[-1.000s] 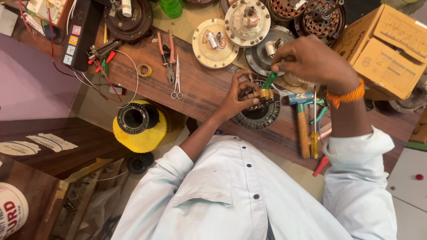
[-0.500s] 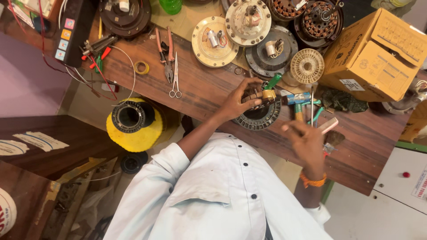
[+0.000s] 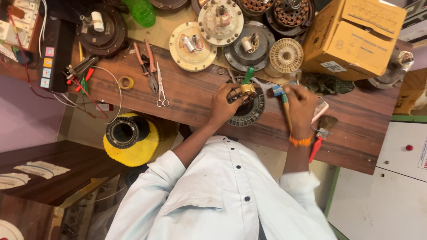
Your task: The person uses a hammer and a green-handled tool to repeatedly tap and adjust a small electrical component held in their left hand. They rotate the component to access different sides while working at a cluttered workbench.
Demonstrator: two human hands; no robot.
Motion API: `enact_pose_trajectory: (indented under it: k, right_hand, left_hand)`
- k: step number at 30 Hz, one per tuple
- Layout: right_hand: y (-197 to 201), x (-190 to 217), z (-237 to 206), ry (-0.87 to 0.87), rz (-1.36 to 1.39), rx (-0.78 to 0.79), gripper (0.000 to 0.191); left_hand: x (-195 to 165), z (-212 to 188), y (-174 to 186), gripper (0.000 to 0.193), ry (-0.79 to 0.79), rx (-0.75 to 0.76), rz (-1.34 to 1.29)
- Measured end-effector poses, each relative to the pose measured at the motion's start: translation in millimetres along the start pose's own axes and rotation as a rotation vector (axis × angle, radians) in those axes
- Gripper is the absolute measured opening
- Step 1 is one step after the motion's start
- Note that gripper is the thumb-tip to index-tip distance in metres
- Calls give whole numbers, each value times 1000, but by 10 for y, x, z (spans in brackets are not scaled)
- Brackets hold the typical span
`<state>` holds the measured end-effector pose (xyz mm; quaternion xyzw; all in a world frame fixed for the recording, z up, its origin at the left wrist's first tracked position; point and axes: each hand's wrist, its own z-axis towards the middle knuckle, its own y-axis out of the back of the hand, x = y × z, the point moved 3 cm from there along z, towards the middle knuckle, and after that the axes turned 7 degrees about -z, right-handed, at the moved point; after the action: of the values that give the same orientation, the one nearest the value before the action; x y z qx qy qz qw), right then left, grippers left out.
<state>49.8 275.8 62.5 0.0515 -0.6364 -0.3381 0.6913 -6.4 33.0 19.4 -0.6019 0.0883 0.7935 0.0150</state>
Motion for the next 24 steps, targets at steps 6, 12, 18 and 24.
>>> enact_pose_trajectory:
  k: [6, 12, 18, 24]
  right_hand:
    - [-349, 652, 720, 368, -169, 253, 10]
    - [-985, 723, 1200, 266, -424, 588, 12]
    - [-1465, 915, 1334, 428, -567, 910, 14]
    - [-827, 1465, 1434, 244, -618, 937, 15]
  left_hand:
    - [6, -1, -8, 31, -7, 5, -7]
    - [96, 87, 31, 58, 135, 154, -265]
    - [152, 143, 163, 86, 395, 290, -962]
    - [238, 94, 64, 84, 288, 280, -736]
